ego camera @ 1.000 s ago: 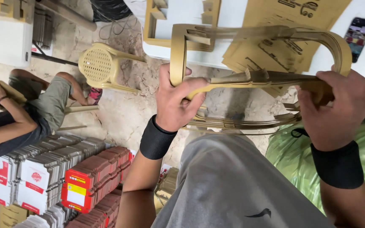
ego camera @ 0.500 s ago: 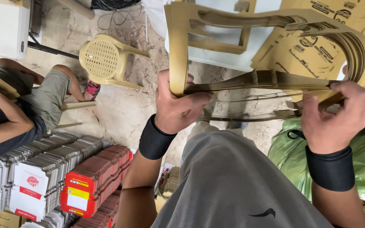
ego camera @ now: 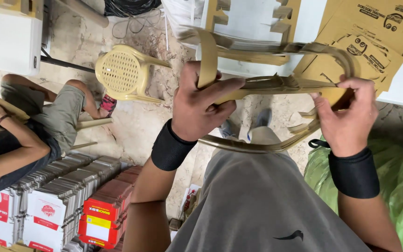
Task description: Folding flat cardboard sheets into internal packaging inserts by following pre-scored lines and interlocking tabs.
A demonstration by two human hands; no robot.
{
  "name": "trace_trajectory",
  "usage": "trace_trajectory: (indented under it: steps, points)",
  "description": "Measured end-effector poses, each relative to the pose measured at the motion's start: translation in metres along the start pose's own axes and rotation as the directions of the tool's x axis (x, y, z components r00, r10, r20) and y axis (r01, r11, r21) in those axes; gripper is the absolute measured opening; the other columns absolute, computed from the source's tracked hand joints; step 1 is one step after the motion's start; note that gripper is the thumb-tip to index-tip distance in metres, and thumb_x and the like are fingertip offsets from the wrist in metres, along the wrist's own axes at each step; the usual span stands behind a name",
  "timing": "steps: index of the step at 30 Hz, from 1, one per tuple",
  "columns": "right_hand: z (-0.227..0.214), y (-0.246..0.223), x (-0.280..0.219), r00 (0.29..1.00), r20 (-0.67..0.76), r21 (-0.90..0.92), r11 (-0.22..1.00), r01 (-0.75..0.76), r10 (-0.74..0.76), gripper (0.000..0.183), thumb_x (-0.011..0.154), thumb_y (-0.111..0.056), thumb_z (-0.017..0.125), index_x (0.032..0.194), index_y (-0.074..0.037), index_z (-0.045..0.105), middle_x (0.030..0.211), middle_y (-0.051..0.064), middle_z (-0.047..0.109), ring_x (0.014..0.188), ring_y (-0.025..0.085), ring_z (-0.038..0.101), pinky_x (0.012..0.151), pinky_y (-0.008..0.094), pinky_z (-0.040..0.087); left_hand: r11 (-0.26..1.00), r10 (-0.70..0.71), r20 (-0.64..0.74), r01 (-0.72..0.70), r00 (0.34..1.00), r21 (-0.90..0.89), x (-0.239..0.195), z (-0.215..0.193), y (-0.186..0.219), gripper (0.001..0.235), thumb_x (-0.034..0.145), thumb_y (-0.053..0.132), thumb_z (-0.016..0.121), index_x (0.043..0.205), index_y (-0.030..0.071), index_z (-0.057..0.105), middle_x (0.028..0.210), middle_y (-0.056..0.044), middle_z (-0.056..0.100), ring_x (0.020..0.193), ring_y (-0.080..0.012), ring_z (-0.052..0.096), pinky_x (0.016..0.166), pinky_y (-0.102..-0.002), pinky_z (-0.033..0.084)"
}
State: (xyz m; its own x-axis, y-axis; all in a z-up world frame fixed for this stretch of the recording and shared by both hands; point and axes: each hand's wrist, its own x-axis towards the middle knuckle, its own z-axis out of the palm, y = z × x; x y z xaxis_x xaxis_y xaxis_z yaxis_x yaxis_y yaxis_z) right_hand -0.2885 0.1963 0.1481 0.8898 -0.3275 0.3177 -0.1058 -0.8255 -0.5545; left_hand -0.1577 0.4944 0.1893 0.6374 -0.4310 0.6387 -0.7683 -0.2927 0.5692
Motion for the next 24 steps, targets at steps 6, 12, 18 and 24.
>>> trace_trajectory:
  steps: [6,12,18,24]
  points:
    - [0.012,-0.012,0.029,0.969,0.195,0.101,0.980,-0.173,0.151,0.055,0.094,-0.015,0.092,0.130,-0.001,0.054,0.128,0.021,0.058,0.098,0.032,0.061,0.075,0.042,0.052,0.998,0.006,0.109,-0.012,0.994,0.056,0.031,0.006,-0.006,0.044,0.081,-0.007,0.074,0.117,0.017,0.074,0.112,-0.008,0.039,0.093,-0.0259,0.055,0.068,-0.041,0.063]
    - [0.029,-0.032,0.095,0.884,-0.091,0.215,0.857,0.467,-0.459,0.042,0.102,-0.020,0.083,0.120,0.016,0.071,0.131,0.030,0.058,0.123,0.042,0.058,0.105,0.053,0.052,0.980,-0.023,0.280,-0.034,0.960,0.194,0.077,0.007,-0.006,0.044,0.079,-0.004,0.070,0.118,0.015,0.071,0.118,-0.011,0.038,0.076,-0.0282,0.058,0.051,-0.042,0.061]
    - [0.049,-0.050,0.161,0.776,-0.182,0.299,0.718,0.629,-0.604,0.012,0.099,0.006,0.084,0.104,0.003,0.073,0.104,0.016,0.074,0.097,0.034,0.066,0.090,0.045,0.057,0.912,-0.045,0.305,-0.086,0.951,0.402,0.129,0.006,-0.012,0.043,0.082,0.000,0.072,0.121,0.017,0.071,0.118,-0.011,0.039,0.075,-0.0224,0.061,0.050,-0.039,0.063]
    - [0.061,-0.034,0.211,0.726,-0.229,0.318,0.655,0.685,-0.648,0.023,0.093,0.018,0.074,0.094,0.000,0.060,0.104,0.016,0.078,0.087,0.030,0.070,0.083,0.042,0.051,0.866,-0.096,0.286,-0.062,0.953,0.496,0.164,0.022,-0.021,0.044,0.080,0.000,0.072,0.120,0.019,0.069,0.118,-0.011,0.036,0.056,-0.0221,0.053,0.047,-0.038,0.060]
